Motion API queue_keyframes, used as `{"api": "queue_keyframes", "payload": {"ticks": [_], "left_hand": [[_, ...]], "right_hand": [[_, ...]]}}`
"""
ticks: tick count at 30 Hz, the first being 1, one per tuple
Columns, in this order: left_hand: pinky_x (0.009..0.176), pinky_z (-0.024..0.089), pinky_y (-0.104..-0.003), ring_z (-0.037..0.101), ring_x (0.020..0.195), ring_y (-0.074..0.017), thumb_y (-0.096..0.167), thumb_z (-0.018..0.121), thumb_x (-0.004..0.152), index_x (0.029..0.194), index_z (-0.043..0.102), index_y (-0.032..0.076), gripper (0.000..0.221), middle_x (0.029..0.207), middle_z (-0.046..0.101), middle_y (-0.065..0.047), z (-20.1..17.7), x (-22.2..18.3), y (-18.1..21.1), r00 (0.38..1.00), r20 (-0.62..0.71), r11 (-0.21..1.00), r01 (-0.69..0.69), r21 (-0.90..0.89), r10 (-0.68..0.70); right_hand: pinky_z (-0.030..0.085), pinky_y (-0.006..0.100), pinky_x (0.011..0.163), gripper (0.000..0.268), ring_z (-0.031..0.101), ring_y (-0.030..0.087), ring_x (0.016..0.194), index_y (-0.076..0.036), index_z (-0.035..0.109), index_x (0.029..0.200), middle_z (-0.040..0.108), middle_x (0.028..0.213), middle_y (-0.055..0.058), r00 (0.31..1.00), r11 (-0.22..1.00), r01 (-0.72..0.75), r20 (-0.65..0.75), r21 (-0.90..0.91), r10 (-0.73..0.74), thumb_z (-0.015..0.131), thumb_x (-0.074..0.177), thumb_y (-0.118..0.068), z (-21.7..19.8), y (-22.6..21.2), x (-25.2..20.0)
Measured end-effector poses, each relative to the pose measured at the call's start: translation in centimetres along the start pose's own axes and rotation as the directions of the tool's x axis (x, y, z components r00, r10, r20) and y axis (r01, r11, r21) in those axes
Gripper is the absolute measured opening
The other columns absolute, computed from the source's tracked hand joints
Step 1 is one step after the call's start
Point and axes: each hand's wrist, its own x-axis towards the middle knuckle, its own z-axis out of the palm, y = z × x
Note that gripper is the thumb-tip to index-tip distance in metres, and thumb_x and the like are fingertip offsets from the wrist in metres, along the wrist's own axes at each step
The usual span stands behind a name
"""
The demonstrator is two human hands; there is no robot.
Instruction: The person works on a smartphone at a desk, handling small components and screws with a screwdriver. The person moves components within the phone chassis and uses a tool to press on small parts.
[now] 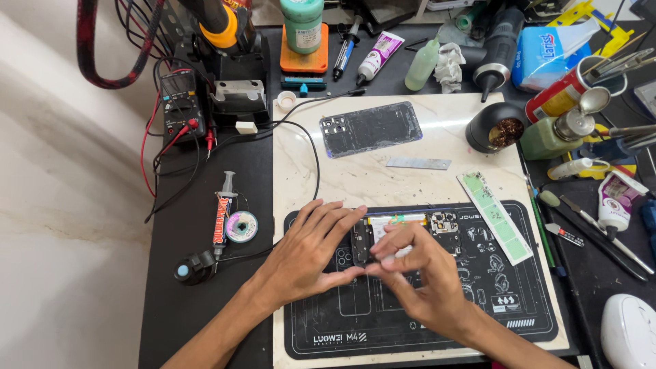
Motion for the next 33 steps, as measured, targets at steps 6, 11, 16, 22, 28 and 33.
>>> {"api": "queue_keyframes", "payload": {"ticks": [6, 11, 16, 22, 28, 33], "left_hand": [[0.117, 0.036, -0.056, 0.052, 0.131, -0.0377, 0.039, 0.085, 0.079, 0.142, 0.053, 0.009, 0.077, 0.134, 0.056, -0.016, -0.1, -0.2, -0.1, 0.999, -0.005, 0.999, -0.032, 0.004, 0.032], [0.114, 0.039, -0.055, 0.050, 0.131, -0.0403, 0.038, 0.087, 0.077, 0.118, 0.068, 0.008, 0.054, 0.133, 0.055, -0.016, -0.1, -0.4, -0.1, 0.999, -0.023, 0.999, -0.041, -0.032, 0.041], [0.112, 0.041, -0.054, 0.051, 0.131, -0.0372, 0.035, 0.088, 0.077, 0.104, 0.072, 0.008, 0.042, 0.131, 0.058, -0.014, -0.1, -0.2, 0.1, 0.998, -0.035, 0.996, -0.046, -0.076, 0.043], [0.114, 0.038, -0.054, 0.053, 0.130, -0.0331, 0.032, 0.087, 0.080, 0.107, 0.072, 0.009, 0.038, 0.126, 0.062, -0.010, -0.5, 0.8, 0.9, 0.995, -0.058, 0.993, -0.087, -0.080, 0.083], [0.111, 0.039, -0.053, 0.057, 0.118, -0.0307, 0.033, 0.088, 0.077, 0.110, 0.069, 0.008, 0.046, 0.115, 0.062, -0.010, -0.8, 1.6, 1.8, 0.994, 0.091, 0.998, -0.065, -0.006, 0.065], [0.104, 0.042, -0.049, 0.054, 0.119, -0.0347, 0.032, 0.089, 0.073, 0.111, 0.068, 0.006, 0.052, 0.122, 0.060, -0.013, -0.3, 1.5, 1.6, 1.000, 0.026, 0.998, -0.006, -0.058, 0.008]], "right_hand": [[0.045, 0.055, 0.111, 0.033, 0.064, 0.030, 0.125, -0.012, 0.056, 0.108, 0.064, 0.127, 0.018, 0.997, 0.996, -0.074, 0.025, 0.041, 0.073, 0.076, 0.085, 0.003, -0.4, -0.4, 0.2], [0.037, 0.055, 0.126, 0.028, 0.070, 0.026, 0.123, -0.007, 0.057, 0.112, 0.073, 0.120, 0.015, 0.979, 0.963, -0.204, 0.063, 0.177, 0.196, 0.064, 0.094, 0.013, -0.5, -0.6, 0.0], [0.053, 0.044, 0.111, 0.025, 0.068, 0.028, 0.126, -0.005, 0.053, 0.112, 0.071, 0.122, 0.018, 0.976, 0.939, -0.211, 0.116, 0.273, 0.186, 0.060, 0.095, 0.012, -0.6, -1.4, 0.5], [0.062, 0.040, 0.104, 0.024, 0.069, 0.026, 0.126, -0.006, 0.049, 0.114, 0.069, 0.124, 0.017, 0.964, 0.883, -0.257, 0.042, 0.394, 0.262, 0.056, 0.099, 0.012, -1.6, -1.7, 0.2], [0.059, 0.039, 0.107, 0.023, 0.067, 0.027, 0.127, -0.003, 0.050, 0.114, 0.066, 0.123, 0.017, 0.947, 0.853, -0.290, 0.004, 0.435, 0.320, 0.055, 0.099, 0.014, -2.4, -1.2, 0.0], [0.058, 0.039, 0.107, 0.024, 0.066, 0.027, 0.128, -0.003, 0.049, 0.115, 0.065, 0.124, 0.018, 0.936, 0.806, -0.309, 0.012, 0.504, 0.351, 0.052, 0.100, 0.015, -1.9, -0.3, -0.4]]}}
